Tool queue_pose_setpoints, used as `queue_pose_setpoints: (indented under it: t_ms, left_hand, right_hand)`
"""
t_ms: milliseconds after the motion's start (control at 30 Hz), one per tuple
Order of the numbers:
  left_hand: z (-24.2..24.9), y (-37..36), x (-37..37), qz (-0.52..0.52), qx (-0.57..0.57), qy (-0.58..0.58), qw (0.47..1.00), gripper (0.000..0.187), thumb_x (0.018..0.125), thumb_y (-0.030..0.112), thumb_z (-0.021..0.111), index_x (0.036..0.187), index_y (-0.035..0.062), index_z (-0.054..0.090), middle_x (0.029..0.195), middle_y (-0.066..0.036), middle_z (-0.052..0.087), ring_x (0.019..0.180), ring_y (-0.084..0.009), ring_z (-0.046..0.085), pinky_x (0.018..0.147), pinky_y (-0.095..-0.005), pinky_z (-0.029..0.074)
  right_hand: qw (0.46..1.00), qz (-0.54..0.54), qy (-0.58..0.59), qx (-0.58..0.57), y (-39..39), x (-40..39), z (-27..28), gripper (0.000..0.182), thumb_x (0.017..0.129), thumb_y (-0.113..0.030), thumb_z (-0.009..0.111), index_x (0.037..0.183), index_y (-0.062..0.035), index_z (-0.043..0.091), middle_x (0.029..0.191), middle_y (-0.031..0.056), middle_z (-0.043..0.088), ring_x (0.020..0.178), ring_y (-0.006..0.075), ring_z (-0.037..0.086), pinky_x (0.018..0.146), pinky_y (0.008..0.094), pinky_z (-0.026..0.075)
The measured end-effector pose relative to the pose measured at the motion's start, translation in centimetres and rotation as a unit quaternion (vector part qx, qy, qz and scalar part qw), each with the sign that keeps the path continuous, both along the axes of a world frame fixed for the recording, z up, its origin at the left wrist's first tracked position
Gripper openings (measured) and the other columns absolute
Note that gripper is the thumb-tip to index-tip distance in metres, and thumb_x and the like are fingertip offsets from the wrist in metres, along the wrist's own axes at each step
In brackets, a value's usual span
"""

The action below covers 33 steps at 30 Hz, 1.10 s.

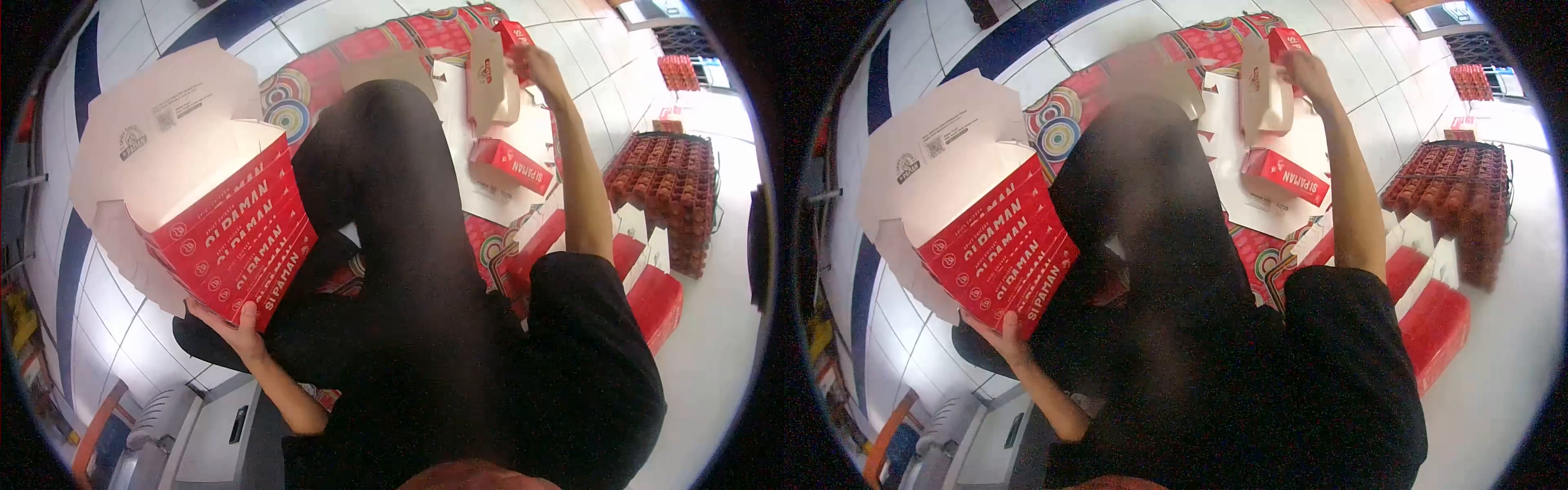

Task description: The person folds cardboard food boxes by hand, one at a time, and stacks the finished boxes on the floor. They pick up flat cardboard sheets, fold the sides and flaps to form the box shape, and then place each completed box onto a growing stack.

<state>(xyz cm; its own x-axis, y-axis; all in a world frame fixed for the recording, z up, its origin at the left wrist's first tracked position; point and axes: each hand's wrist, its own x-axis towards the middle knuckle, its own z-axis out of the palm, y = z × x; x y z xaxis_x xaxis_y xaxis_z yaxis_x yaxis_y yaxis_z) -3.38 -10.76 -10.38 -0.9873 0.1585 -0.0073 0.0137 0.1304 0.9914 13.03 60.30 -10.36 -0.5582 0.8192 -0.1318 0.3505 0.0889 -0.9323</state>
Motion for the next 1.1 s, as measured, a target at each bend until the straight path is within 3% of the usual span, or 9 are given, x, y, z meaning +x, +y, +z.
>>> queue_pose_setpoints:
  t_ms: [67, 267, 300, 400, 500, 667, 800, 933, 1100]
  left_hand:
    - [-0.2, -0.1, 0.0, 0.005, 0.006, 0.004, 1.000, 0.122, 0.070, 0.044, 0.091, 0.161, 0.0043, 0.021, 0.152, -0.018, 0.041, 0.141, -0.0327, 0.044, 0.122, -0.0490, 0.032]
    - [0.0, 0.1, -0.3, 0.006, 0.016, 0.005, 1.000, 0.123, 0.069, 0.040, 0.092, 0.162, 0.0041, 0.020, 0.154, -0.018, 0.040, 0.144, -0.0325, 0.040, 0.123, -0.0488, 0.029]
    - [0.2, 0.3, -0.2, -0.006, 0.007, 0.015, 1.000, 0.123, 0.069, 0.037, 0.093, 0.162, 0.0043, 0.019, 0.155, -0.018, 0.039, 0.145, -0.0329, 0.039, 0.124, -0.0486, 0.028]
    - [0.7, 0.5, 0.7, 0.000, 0.001, 0.012, 1.000, 0.125, 0.065, 0.025, 0.095, 0.161, 0.0052, 0.017, 0.156, -0.018, 0.038, 0.146, -0.0336, 0.037, 0.124, -0.0471, 0.027]
    - [1.9, 1.2, 1.6, -0.006, -0.052, 0.027, 0.998, 0.129, 0.064, 0.035, 0.096, 0.161, 0.0059, 0.016, 0.154, -0.017, 0.039, 0.145, -0.0334, 0.040, 0.122, -0.0468, 0.030]
    - [1.7, 1.5, 2.7, -0.035, -0.054, 0.075, 0.995, 0.128, 0.061, 0.026, 0.097, 0.154, -0.0008, 0.014, 0.152, -0.024, 0.035, 0.144, -0.0361, 0.040, 0.121, -0.0486, 0.032]
    - [1.7, 1.6, 2.9, -0.038, -0.053, 0.076, 0.995, 0.132, 0.058, 0.025, 0.099, 0.155, -0.0001, 0.012, 0.152, -0.024, 0.034, 0.144, -0.0360, 0.040, 0.120, -0.0482, 0.033]
    - [1.9, 1.3, 3.3, -0.067, -0.125, 0.164, 0.976, 0.139, 0.054, 0.028, 0.100, 0.156, 0.0009, 0.009, 0.153, -0.026, 0.033, 0.144, -0.0372, 0.041, 0.121, -0.0507, 0.034]
    - [-0.1, 1.1, 3.6, -0.047, -0.076, 0.187, 0.978, 0.138, 0.052, 0.032, 0.100, 0.154, 0.0011, 0.013, 0.153, -0.025, 0.034, 0.144, -0.0381, 0.041, 0.121, -0.0523, 0.035]
  right_hand:
    - [0.885, 0.257, -0.279, 0.270, 3.1, 2.5, -4.3, 0.046, 0.097, -0.037, 0.068, 0.131, -0.0049, 0.069, 0.125, 0.0195, 0.073, 0.110, 0.0318, 0.073, 0.096, 0.0426, 0.058]
    - [0.712, 0.457, -0.404, 0.348, -8.6, 4.2, -5.8, 0.037, 0.088, -0.031, 0.078, 0.118, -0.0097, 0.076, 0.124, 0.0185, 0.072, 0.126, 0.0379, 0.062, 0.117, 0.0588, 0.036]
    - [0.815, 0.337, -0.253, 0.398, -8.1, 5.1, -9.6, 0.027, 0.089, -0.026, 0.075, 0.113, -0.0129, 0.077, 0.119, 0.0156, 0.074, 0.122, 0.0374, 0.064, 0.119, 0.0607, 0.030]
    - [0.800, 0.343, -0.280, 0.406, -9.0, 2.0, -6.7, 0.025, 0.094, -0.016, 0.069, 0.118, -0.0133, 0.075, 0.110, 0.0122, 0.077, 0.106, 0.0341, 0.072, 0.122, 0.0555, 0.031]
    - [0.841, 0.224, -0.044, 0.490, -11.6, -2.5, -0.2, 0.029, 0.099, -0.020, 0.073, 0.118, 0.0024, 0.070, 0.108, 0.0254, 0.074, 0.099, 0.0398, 0.073, 0.089, 0.0452, 0.056]
    - [0.957, 0.187, 0.079, 0.207, -23.8, -7.4, 17.6, 0.030, 0.104, -0.017, 0.070, 0.125, 0.0045, 0.069, 0.107, 0.0109, 0.077, 0.092, 0.0127, 0.071, 0.083, 0.0276, 0.057]
    - [0.950, 0.254, 0.177, 0.051, -33.2, -9.5, 22.9, 0.036, 0.098, -0.019, 0.077, 0.125, 0.0041, 0.069, 0.107, 0.0093, 0.077, 0.091, 0.0093, 0.069, 0.082, 0.0247, 0.055]
    - [0.882, 0.440, 0.093, 0.139, -38.3, -13.3, 21.5, 0.025, 0.097, -0.016, 0.075, 0.114, 0.0017, 0.073, 0.099, 0.0084, 0.077, 0.087, 0.0129, 0.068, 0.079, 0.0299, 0.053]
    - [0.926, 0.341, 0.104, 0.128, -42.9, -12.5, 23.1, 0.026, 0.099, -0.012, 0.071, 0.120, 0.0040, 0.070, 0.102, 0.0078, 0.077, 0.088, 0.0099, 0.068, 0.080, 0.0274, 0.054]
